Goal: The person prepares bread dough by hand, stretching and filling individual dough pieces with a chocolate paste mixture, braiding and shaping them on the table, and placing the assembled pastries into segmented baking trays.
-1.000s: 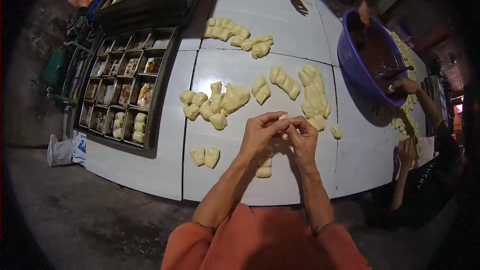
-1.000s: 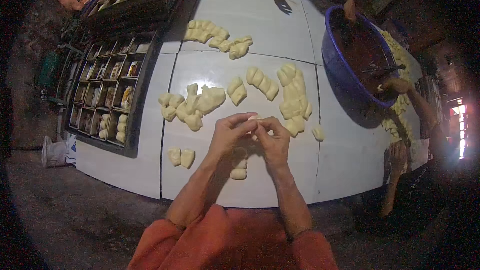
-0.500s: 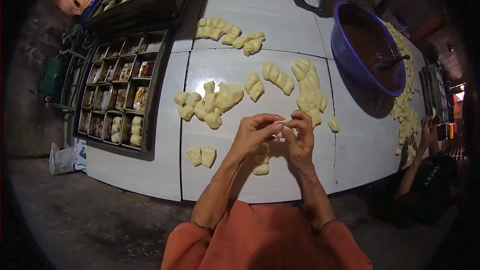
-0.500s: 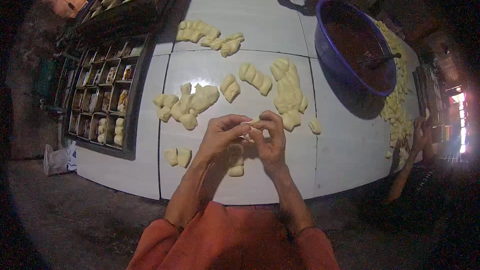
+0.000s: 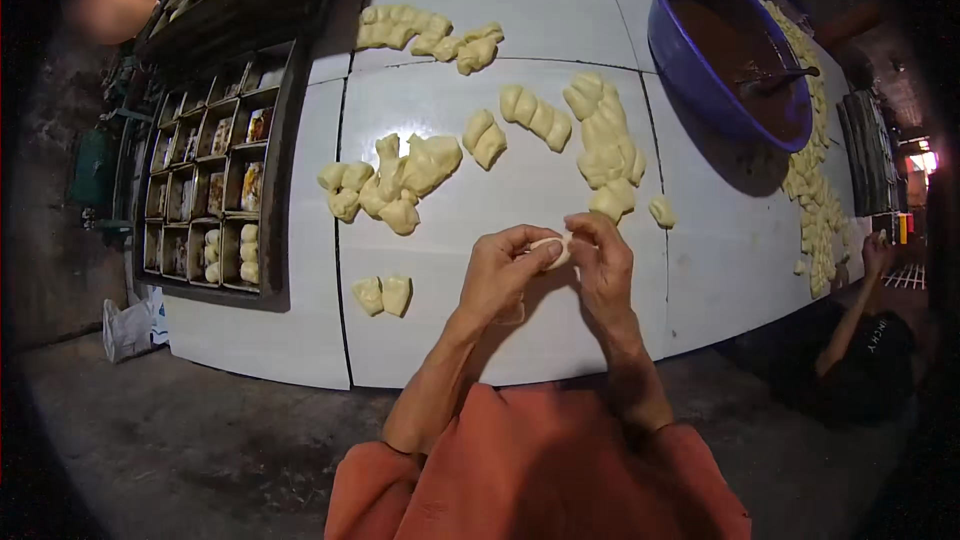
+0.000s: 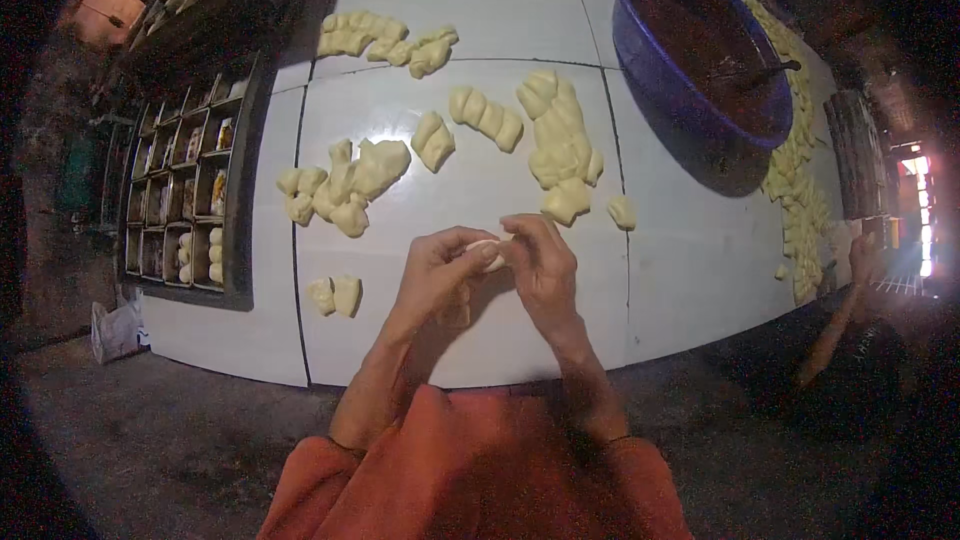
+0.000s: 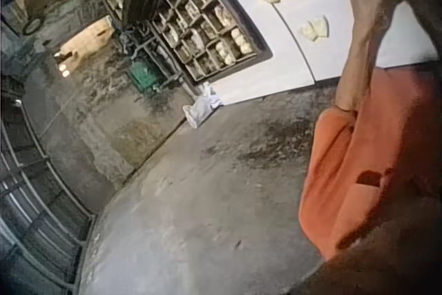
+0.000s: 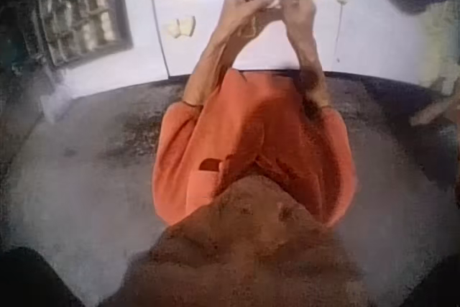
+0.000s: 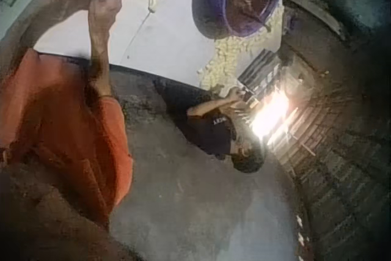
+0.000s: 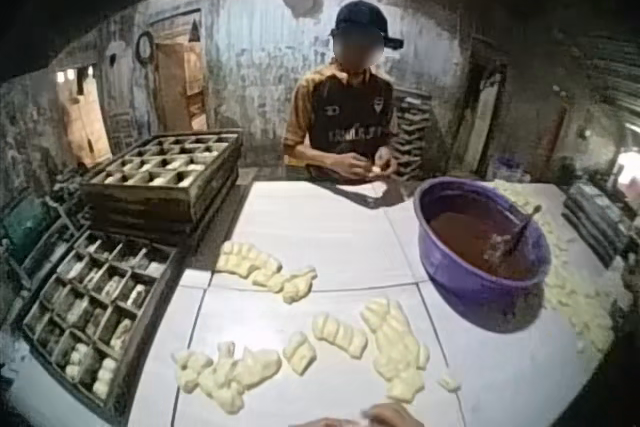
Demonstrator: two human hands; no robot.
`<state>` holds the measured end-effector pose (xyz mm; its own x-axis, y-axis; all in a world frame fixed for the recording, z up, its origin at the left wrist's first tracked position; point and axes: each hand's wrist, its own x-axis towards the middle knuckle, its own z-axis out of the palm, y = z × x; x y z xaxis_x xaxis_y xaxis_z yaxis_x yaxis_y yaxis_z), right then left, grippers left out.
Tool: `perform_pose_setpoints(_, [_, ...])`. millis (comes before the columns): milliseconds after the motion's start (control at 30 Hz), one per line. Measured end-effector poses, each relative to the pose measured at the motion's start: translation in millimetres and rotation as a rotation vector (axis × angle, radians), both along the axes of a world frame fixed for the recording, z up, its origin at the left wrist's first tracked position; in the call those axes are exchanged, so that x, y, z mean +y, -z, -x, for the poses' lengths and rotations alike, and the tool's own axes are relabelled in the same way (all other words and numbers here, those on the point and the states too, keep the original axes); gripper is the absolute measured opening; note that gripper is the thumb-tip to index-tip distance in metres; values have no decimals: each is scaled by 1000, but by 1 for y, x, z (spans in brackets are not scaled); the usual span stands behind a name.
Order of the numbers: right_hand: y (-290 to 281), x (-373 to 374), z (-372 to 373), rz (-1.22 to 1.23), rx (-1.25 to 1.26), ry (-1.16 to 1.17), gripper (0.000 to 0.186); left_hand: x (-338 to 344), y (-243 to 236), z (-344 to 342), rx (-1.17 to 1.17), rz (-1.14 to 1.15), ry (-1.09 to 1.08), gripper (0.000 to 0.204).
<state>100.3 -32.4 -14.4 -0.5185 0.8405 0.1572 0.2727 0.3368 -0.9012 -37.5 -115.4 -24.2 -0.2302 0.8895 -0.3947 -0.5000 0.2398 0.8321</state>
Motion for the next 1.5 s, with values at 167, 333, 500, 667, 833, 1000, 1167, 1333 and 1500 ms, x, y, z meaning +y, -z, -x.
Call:
perform_pose_setpoints(167, [-9,-19,-44,60,-36,-270,26,-22,-6,-9,-254,116,86,39])
perform_pose_setpoints(333, [8,-21,-62,429,-123,-301,19,-53,-27,14,271,215,7,47])
perform_pose_setpoints(500, [10,-33,-49,102,-471,-334,22,-112,-24,59,762,308,-384,38])
perform_pose_setpoints(667, [7,-52,-27,-113,-358,-201,24,-168,5,89,1306,347,-356,27])
perform_pose_setpoints(833, [2,-92,70,-209,-236,-548,36,-185,28,93,1445,314,-290,27])
perform_pose_setpoints(1000, [30,-119,129,-364,-375,-494,36,-181,25,89,1470,293,-219,34])
perform_pose_setpoints(1167, [33,-98,101,538,-147,-450,18,-181,31,91,1469,330,-240,34])
perform_pose_setpoints(1333, [-2,-58,64,993,249,-258,20,-172,26,87,1500,321,-248,34])
perform_pose_setpoints(1500, [-25,-45,49,1039,400,-172,19,-118,-12,68,1099,13,-238,39])
